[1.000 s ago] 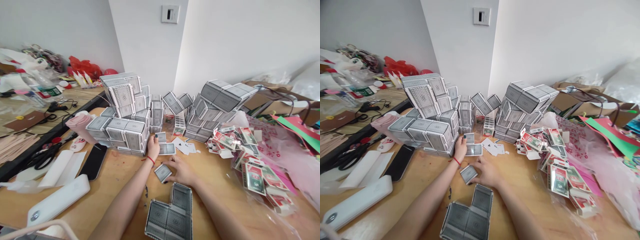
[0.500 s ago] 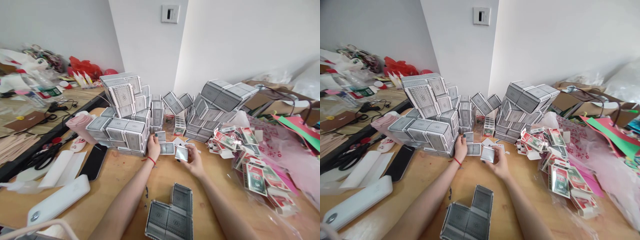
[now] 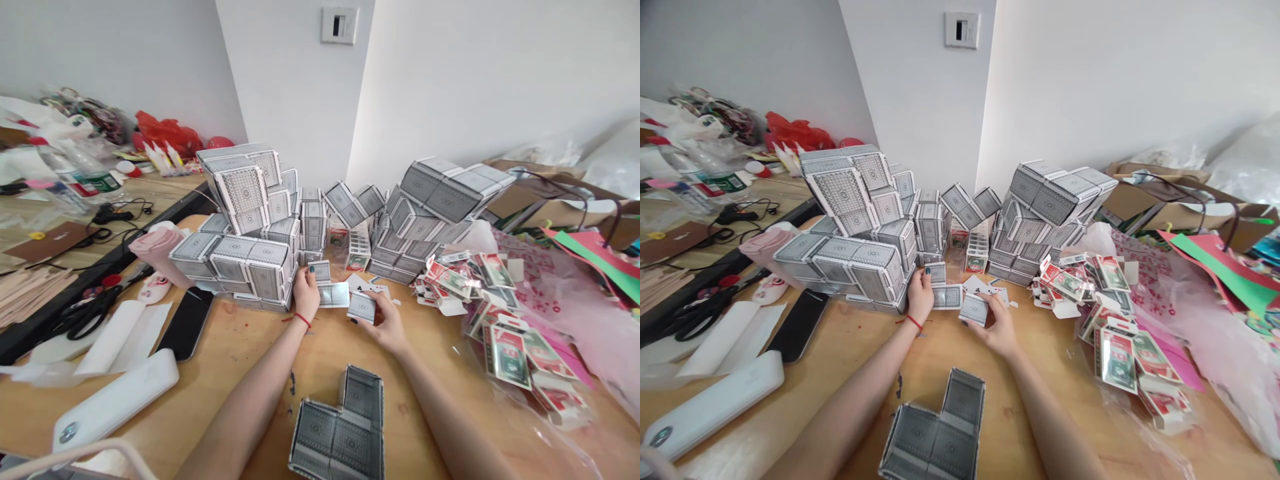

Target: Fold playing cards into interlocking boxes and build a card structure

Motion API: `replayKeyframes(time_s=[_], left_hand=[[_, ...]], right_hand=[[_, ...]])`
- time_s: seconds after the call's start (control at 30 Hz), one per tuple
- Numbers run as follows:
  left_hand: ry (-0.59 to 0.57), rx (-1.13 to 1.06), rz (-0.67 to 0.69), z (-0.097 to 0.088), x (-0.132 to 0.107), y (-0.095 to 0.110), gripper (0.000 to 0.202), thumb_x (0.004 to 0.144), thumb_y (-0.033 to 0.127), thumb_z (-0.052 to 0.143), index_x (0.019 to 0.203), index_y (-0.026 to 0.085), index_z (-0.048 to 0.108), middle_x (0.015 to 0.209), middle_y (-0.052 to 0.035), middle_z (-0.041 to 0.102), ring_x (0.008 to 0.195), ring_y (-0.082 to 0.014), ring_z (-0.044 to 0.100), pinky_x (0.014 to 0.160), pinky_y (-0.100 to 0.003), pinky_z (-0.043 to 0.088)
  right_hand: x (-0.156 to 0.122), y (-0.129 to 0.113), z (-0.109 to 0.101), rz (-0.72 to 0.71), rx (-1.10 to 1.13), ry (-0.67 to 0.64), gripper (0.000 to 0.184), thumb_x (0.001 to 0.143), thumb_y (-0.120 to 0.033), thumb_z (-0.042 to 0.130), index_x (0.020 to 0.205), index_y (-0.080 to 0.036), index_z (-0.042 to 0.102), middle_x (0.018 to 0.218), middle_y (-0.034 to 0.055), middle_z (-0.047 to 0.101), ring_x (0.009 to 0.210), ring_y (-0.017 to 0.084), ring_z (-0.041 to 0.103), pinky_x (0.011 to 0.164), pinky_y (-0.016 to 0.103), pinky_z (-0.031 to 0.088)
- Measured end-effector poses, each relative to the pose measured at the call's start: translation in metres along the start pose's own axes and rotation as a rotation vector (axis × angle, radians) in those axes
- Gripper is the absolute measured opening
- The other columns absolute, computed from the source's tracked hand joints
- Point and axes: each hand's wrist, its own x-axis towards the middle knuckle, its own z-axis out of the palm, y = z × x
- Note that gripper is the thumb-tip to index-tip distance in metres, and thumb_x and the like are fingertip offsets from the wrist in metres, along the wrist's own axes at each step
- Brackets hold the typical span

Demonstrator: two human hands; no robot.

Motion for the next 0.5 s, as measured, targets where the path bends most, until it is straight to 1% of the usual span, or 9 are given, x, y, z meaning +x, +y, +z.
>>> replayKeyframes(time_s=[0.17,0.4,0.5], left_hand=[[0.003,0.020,0.039,0.0005,0.0003,-0.0025,0.021,0.083,0.025,0.038,0.092,0.014,0.053,0.090,-0.0097,0.061,0.086,-0.0187,0.056,0.076,-0.030,0.042],[-0.069,0.098,0.087,-0.0010,0.0005,-0.0024,0.024,0.083,0.026,0.038,0.097,0.014,0.053,0.087,-0.0095,0.062,0.079,-0.0182,0.058,0.070,-0.028,0.043],[-0.103,0.131,0.128,-0.0030,-0.0006,-0.0010,0.025,0.083,0.026,0.038,0.098,0.014,0.053,0.084,-0.0086,0.063,0.075,-0.0175,0.058,0.066,-0.027,0.043]], right_hand=[[0.0003,0.0014,0.0006,-0.012,-0.036,0.010,0.049,0.063,-0.040,0.066,0.105,-0.021,0.051,0.091,0.0070,0.054,0.083,0.022,0.051,0.073,0.035,0.042],[0.0004,0.0021,0.0013,-0.039,-0.058,-0.009,0.052,0.063,-0.041,0.066,0.109,-0.022,0.051,0.091,0.0076,0.055,0.085,0.024,0.051,0.074,0.037,0.043],[-0.0005,0.0028,0.0012,-0.038,-0.072,-0.029,0.053,0.064,-0.039,0.065,0.112,-0.022,0.050,0.092,0.0075,0.054,0.086,0.024,0.051,0.076,0.037,0.042]])
